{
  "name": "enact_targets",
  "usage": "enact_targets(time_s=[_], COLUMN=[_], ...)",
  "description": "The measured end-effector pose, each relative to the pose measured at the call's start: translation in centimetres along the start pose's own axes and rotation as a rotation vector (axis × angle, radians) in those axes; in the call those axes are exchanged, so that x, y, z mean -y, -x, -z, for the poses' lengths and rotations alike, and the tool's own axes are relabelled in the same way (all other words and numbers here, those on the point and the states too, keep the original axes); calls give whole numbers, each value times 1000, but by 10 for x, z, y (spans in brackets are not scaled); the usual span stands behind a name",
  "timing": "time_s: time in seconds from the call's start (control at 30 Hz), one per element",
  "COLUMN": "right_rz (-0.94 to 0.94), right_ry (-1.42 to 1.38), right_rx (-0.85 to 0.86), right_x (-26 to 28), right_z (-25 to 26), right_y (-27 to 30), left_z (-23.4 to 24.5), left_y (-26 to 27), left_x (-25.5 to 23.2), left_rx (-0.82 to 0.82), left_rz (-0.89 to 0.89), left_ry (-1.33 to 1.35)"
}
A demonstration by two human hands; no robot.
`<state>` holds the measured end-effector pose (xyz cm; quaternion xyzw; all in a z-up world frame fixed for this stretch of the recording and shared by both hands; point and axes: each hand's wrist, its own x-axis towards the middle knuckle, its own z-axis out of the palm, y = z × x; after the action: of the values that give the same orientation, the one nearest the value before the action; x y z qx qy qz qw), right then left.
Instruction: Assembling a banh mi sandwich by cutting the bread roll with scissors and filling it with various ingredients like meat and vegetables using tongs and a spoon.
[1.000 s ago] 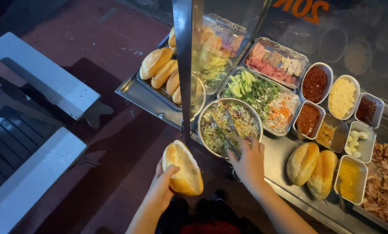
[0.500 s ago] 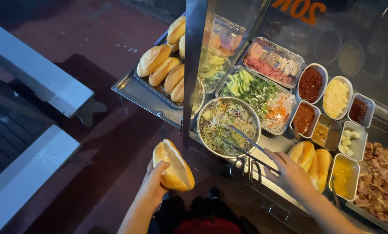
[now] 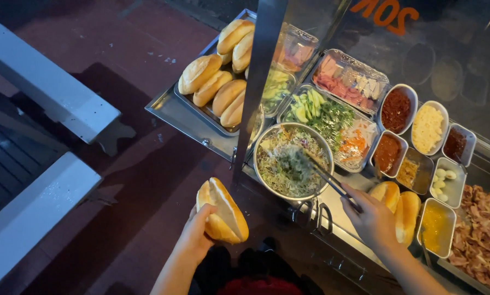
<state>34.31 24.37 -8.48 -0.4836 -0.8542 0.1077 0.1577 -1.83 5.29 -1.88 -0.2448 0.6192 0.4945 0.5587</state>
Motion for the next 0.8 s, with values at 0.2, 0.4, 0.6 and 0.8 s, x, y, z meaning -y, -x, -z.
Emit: enact_targets(time_s=[0.2, 0.4, 0.6, 0.8], right_rz=[-327, -618, -355, -334], right_ry=[-64, -555, -140, -182], right_rx=[249, 210, 221, 157], right_x=[51, 68, 88, 85], right_z=[26, -25, -49, -48], right_y=[-21, -22, -5, -14], left_z=[6, -1, -4, -5], left_y=[-14, -6, -1, -4], left_x=[7, 5, 4, 7], left_rx=[-10, 10, 17, 6], left_rz=[19, 25, 25, 28], left_ry=[-3, -16, -31, -20])
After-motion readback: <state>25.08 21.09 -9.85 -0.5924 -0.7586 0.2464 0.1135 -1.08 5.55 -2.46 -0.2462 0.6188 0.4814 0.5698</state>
